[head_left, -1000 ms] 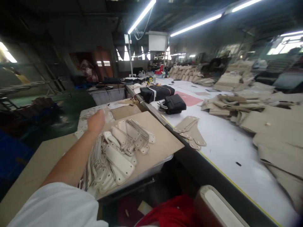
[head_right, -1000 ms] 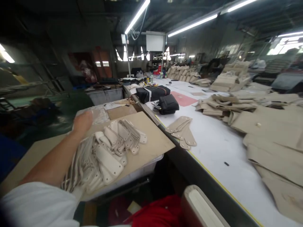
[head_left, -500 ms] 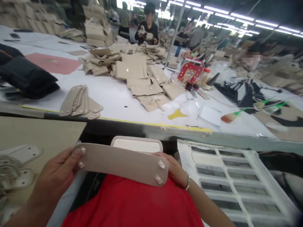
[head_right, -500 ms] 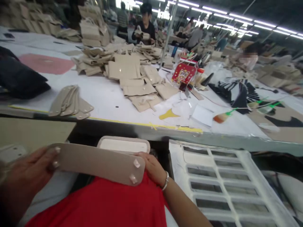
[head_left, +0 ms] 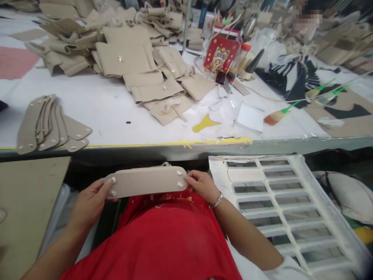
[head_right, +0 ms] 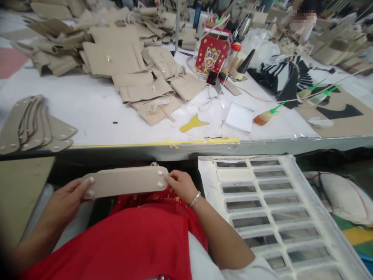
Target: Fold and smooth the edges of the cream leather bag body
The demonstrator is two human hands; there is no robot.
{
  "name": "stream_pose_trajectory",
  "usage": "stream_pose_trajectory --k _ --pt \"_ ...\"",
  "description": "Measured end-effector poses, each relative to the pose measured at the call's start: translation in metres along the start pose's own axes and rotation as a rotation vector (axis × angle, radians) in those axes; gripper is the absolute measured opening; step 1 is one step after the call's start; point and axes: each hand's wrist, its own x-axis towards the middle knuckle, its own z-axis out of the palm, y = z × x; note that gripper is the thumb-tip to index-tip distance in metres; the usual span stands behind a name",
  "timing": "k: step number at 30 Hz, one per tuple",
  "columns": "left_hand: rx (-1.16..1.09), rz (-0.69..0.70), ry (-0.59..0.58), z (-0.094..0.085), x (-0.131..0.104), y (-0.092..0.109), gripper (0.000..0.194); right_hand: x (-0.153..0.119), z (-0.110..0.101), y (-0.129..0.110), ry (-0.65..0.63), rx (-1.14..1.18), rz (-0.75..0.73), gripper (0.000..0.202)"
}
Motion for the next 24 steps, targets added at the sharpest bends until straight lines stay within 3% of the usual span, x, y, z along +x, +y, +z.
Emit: stream_pose_trajectory --k 3,8,13,15,17,19,21,24 --pt "0.04 -0.031 -0.061 -0.002 0.008 0.003 0.041 0.011 -0.005 0.004 0.026 -0.156 -0.047 0.027" --pt "0.103 -0.035 -0.052 -0.002 0.017 0.004 0.039 0.02 -0.007 0.006 0.022 -0.261 -0.079 0.03" --pt "0.112 -0.041 -0.106 -0.003 0.024 -0.006 0.042 0.024 -0.008 0.003 -0.014 -0.331 -0.091 0.028" --pt "0.181 -0.003 -0.031 -0.003 0.027 -0.01 0.042 0.026 -0.009 0.002 -0.016 -0.339 -0.079 0.027" --pt "0.294 0.16 0.124 0.001 0.028 -0.007 0.047 0.026 -0.008 0.002 -0.01 -0.339 -0.063 0.027" --pt "0.391 0.466 0.195 0.012 0.026 0.006 0.055 0.026 -0.008 0.003 -0.001 -0.325 -0.047 0.028" --pt "0.438 0.781 0.086 0.032 0.02 0.028 0.063 0.025 -0.007 0.003 0.0 -0.302 -0.04 0.029" --pt "0.475 1.033 -0.193 0.071 0.011 0.064 0.085 0.023 -0.007 0.002 -0.015 -0.278 -0.055 0.03"
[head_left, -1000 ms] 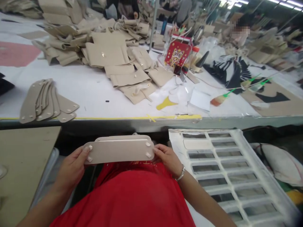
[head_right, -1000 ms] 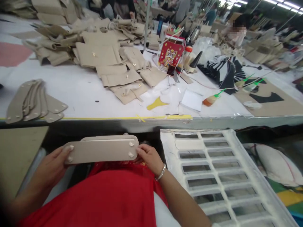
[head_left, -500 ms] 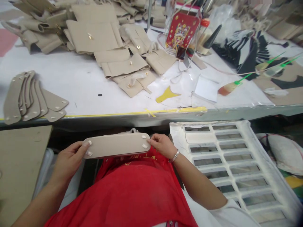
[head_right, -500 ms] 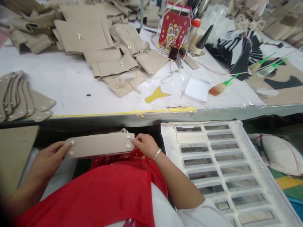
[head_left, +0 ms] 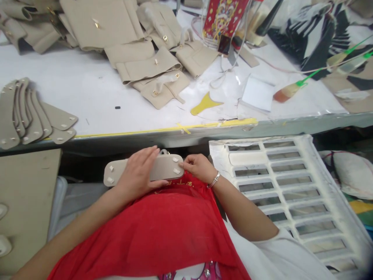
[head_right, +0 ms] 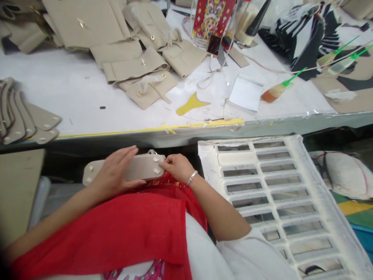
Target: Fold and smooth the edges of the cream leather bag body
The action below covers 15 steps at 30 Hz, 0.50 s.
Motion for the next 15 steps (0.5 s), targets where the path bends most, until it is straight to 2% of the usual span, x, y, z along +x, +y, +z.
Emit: stream_pose_trajectory --k 2,5,15 --pt "-0.013 0.069 -0.123 0.012 0.021 0.016 0.095 -0.001 0.0 0.0 -0.005 0.008 -0.009 0.03" --pt "0.005 0.085 -0.253 0.025 0.04 0.026 0.093 -0.001 -0.001 -0.001 -0.005 0.0 -0.002 0.03" --pt "-0.107 0.052 -0.237 0.028 0.05 0.028 0.063 0.003 -0.006 -0.001 -0.039 -0.095 -0.006 0.03"
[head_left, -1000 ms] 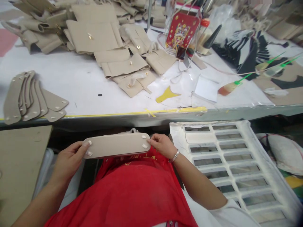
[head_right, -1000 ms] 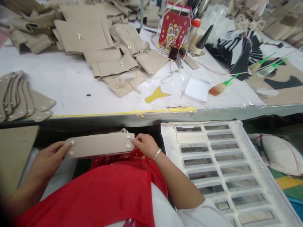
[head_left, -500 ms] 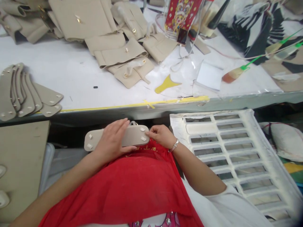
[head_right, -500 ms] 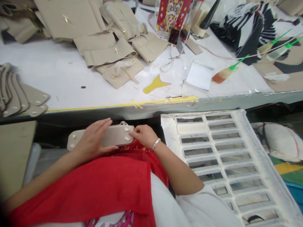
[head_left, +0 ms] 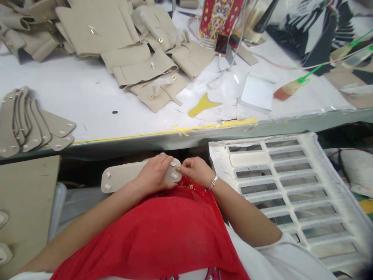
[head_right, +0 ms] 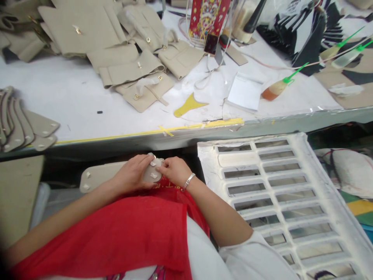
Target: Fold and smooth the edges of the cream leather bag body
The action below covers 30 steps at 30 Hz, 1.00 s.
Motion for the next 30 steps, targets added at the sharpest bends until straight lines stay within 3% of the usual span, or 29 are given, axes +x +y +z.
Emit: stream_pose_trajectory --k 25,30 --pt "-0.04 -0.024 0.001 0.002 -0.001 0.002 0.067 0.003 -0.003 -0.016 -0.007 -0.256 0.028 0.032" --pt "-0.11 -0.036 0.037 -0.004 -0.015 -0.004 0.089 -0.001 -0.003 -0.02 0.004 -0.237 0.012 0.033"
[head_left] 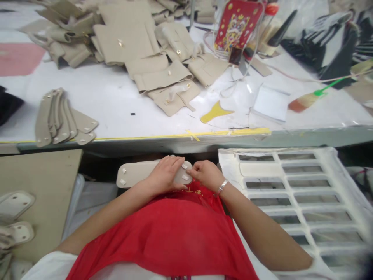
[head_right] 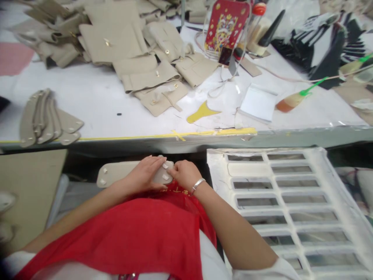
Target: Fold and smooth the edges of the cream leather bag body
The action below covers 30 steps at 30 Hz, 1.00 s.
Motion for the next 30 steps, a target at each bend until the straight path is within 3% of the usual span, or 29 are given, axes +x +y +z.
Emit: stream_pose_trajectory --k 2,3,6,7,9,11,13,21,30 --pt "-0.056 -0.065 0.122 -0.013 -0.02 -0.017 0.09 -0.001 0.0 0.0 -0.009 0.018 0.006 0.035" --pt "-0.076 -0.156 0.229 -0.021 -0.034 -0.029 0.08 -0.001 0.001 0.001 -0.019 0.027 0.012 0.037" --pt "-0.15 -0.605 0.543 -0.045 -0.085 -0.068 0.036 0.005 0.002 0.004 -0.06 0.033 0.025 0.045" --pt "-0.203 -0.736 0.578 -0.051 -0.102 -0.079 0.03 0.006 0.003 0.004 -0.069 0.03 0.033 0.047" --pt "-0.364 -0.876 0.506 -0.055 -0.128 -0.094 0.031 0.007 0.003 0.002 -0.096 0.04 0.072 0.048" --pt "-0.543 -0.898 0.383 -0.053 -0.142 -0.1 0.034 0.006 0.002 -0.002 -0.127 0.074 0.125 0.049" --pt "-0.686 -0.894 0.333 -0.047 -0.144 -0.1 0.036 0.004 0.002 -0.005 -0.144 0.094 0.159 0.049" --pt "-1.002 -0.944 0.402 -0.036 -0.135 -0.106 0.042 0.003 0.004 -0.007 -0.093 0.051 0.16 0.049" --pt "-0.996 -0.918 0.408 -0.035 -0.134 -0.115 0.039 0.005 0.001 -0.014 -0.152 0.049 0.199 0.054"
